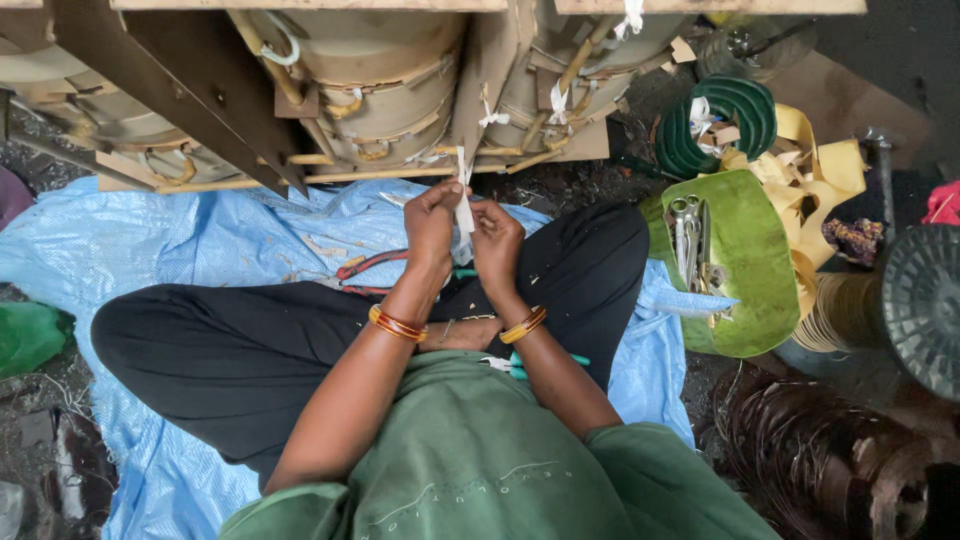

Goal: The person sits on a blue tarp and ties white straps around wooden dowels on a wooden structure. They use pliers to cut the excess strap after each tie. The person repeats this process for multiple dowels.

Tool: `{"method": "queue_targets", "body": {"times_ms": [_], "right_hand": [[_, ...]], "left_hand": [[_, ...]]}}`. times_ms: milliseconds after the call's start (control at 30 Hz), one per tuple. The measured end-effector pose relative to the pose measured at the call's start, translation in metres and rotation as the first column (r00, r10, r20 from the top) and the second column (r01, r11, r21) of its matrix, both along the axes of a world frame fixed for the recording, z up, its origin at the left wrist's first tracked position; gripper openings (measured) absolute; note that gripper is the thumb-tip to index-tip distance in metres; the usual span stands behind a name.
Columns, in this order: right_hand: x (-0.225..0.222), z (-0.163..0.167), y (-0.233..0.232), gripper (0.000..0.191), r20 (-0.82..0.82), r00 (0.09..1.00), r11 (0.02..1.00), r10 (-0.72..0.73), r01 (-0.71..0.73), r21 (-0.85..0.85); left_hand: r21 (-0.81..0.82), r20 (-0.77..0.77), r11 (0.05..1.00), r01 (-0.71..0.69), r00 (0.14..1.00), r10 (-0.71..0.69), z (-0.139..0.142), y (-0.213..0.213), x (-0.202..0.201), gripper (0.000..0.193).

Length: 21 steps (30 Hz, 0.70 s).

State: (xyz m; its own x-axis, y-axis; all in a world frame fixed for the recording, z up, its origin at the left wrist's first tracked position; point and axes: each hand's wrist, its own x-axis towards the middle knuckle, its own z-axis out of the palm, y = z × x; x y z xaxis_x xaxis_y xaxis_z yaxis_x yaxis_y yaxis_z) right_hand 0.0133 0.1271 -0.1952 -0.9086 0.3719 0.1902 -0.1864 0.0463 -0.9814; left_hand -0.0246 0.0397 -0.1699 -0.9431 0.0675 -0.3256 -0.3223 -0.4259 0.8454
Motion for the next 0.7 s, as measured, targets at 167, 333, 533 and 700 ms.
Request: {"method": "queue_targets", "body": {"times_ms": [167,333,533,700], "right_hand": [[0.011,0.026,0.0,0.01,-0.031,0.991,0.942,-0.128,0.131,0.308],[0.02,0.061,0.008,0.024,-0.293,0.956,0.722,0.025,0.185,0.666],[0.025,0.038,0.004,0.011,-0.082,0.99,0.934,0.113,-0.078,0.348],[0.002,0.008,0.007,0.014,0.082,0.948,0.517,0.309,-0.095,-0.851]], "left_hand": [[0.153,0.011,0.987,0.048,0.999,-0.05,-0.001,-0.002,0.0,0.017],[0.093,-0.04,0.996,0.013,0.999,-0.01,-0.005,-0.001,0.002,0.019],[0.17,0.02,0.978,0.118,0.992,-0.123,0.0,-0.01,-0.006,0.016],[-0.208,-0.125,0.978,0.005,0.992,-0.032,0.006,-0.008,-0.004,0.016]]}}
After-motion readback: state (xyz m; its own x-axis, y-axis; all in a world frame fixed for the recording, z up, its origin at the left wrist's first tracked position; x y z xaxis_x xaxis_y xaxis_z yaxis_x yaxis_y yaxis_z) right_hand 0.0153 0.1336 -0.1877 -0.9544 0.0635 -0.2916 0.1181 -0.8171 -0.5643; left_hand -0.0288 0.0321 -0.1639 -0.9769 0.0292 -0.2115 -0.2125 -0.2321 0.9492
